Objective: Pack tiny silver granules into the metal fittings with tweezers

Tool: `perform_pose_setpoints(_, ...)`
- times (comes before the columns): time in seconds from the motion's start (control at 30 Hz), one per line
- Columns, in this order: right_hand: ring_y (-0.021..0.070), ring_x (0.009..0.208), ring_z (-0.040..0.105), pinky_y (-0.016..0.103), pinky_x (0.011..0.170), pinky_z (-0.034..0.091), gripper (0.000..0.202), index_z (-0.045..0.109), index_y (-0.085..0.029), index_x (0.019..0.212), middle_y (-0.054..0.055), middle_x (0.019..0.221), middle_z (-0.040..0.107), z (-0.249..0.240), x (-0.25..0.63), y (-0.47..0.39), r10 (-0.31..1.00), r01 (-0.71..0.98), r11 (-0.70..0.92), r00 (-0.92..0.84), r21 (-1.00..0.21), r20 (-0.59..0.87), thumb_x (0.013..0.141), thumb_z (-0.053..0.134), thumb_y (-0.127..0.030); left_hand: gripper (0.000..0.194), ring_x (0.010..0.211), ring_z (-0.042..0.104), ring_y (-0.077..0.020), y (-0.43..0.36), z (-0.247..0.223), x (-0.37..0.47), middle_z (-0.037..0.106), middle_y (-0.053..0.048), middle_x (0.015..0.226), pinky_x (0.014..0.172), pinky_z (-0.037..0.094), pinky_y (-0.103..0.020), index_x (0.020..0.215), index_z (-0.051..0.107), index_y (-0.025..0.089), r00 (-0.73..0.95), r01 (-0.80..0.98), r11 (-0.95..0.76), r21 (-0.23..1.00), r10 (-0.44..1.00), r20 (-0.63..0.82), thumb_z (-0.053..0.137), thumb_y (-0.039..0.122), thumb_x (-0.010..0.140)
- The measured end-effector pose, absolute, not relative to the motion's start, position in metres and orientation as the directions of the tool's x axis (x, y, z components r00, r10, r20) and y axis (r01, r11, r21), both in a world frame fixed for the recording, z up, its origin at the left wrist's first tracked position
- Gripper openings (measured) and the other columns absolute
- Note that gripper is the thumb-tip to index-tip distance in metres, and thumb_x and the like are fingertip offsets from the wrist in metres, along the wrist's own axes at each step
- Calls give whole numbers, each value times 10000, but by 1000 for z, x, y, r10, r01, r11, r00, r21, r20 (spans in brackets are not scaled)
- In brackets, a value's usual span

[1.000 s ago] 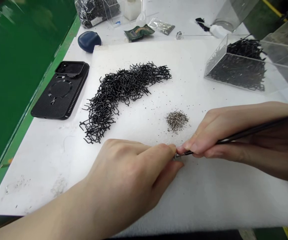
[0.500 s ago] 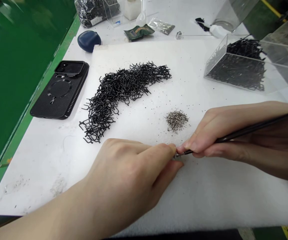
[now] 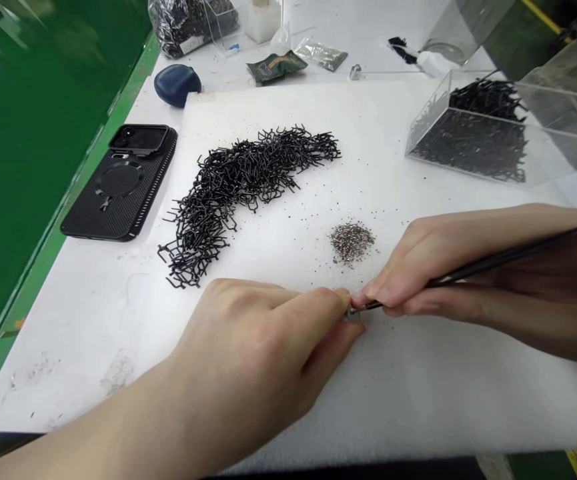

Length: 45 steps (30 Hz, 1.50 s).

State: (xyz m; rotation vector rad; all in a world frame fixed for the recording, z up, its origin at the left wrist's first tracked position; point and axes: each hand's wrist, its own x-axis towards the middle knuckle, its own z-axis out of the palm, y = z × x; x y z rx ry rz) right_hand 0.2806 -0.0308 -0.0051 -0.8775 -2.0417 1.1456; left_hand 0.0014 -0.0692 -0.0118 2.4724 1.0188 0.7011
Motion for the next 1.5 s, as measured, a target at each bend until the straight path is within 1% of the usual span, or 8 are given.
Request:
perform_pose_setpoints(0.17,268,881,886,416,730,712,41,957,-437,1020,-36,980,925,-4,282,-30,879,331,435,-356,-837,316,1031,996,-432,182,403,512,-97,-70,-17,0,577,110,562,439,421,-307,913,797,207,593,545,-674,499,730,340,796,201,1094)
perform_pose_setpoints(0.4,252,837,768,463,750,577,125,951,-409,1071,-17,1013,895,1,312,-16,778,597,617,-360,-513,515,1032,948,-290,83,369,445,-102,-65,-19,-1,482,134,526,400,420,-295,1080,873,213,579,556,-689,465,722,378,814,271,1094)
perform_pose_setpoints(0.73,242,762,831,412,661,599,309,953,-375,1107,-8,1050,921,22,342,-16,800,699,584,-583,-413,144,1034,687,-234,182,379,359,-105,-67,-23,5,432,148,524,429,344,-265,1147,859,189,548,585,-661,470,749,371,695,208,1071)
perform_pose_setpoints(0.9,218,639,695,406,562,507,291,953,-381,1168,25,935,819,25,333,-20,850,743,526,-467,-413,243,1051,715,-259,194,392,391,-109,-68,-31,2,433,137,515,480,325,-272,1097,874,232,531,562,-625,542,775,343,686,199,1062)
perform_pose_setpoints(1.1,199,674,712,375,544,508,200,939,-377,1115,1,991,909,44,297,-18,830,660,549,-502,-513,242,1077,759,-297,213,439,620,-145,-66,-27,4,662,65,555,514,392,-274,1106,920,179,561,573,-583,576,791,242,723,240,1054)
perform_pose_setpoints(1.27,244,812,818,409,770,650,191,956,-296,1032,26,977,941,39,240,25,815,686,553,-563,-472,136,1050,766,-292,331,466,669,-210,-64,-25,9,682,50,548,545,395,-303,1312,910,167,546,625,-507,594,827,132,792,321,1043)
perform_pose_setpoints(1.37,252,929,839,431,968,699,132,933,-267,1039,37,1007,917,26,211,51,840,736,514,-536,-440,86,1067,808,-235,288,538,740,-238,-63,-22,9,762,8,607,584,411,-315,1264,930,190,549,643,-471,604,833,67,801,332,1050)
perform_pose_setpoints(1.5,282,1179,837,504,1041,735,306,831,-224,1357,103,1401,845,13,197,65,867,788,447,-498,-424,-11,1153,847,-451,255,643,802,-271,-62,-19,10,855,-43,714,624,411,-331,1207,954,215,555,649,-431,627,832,-3,772,323,1064)
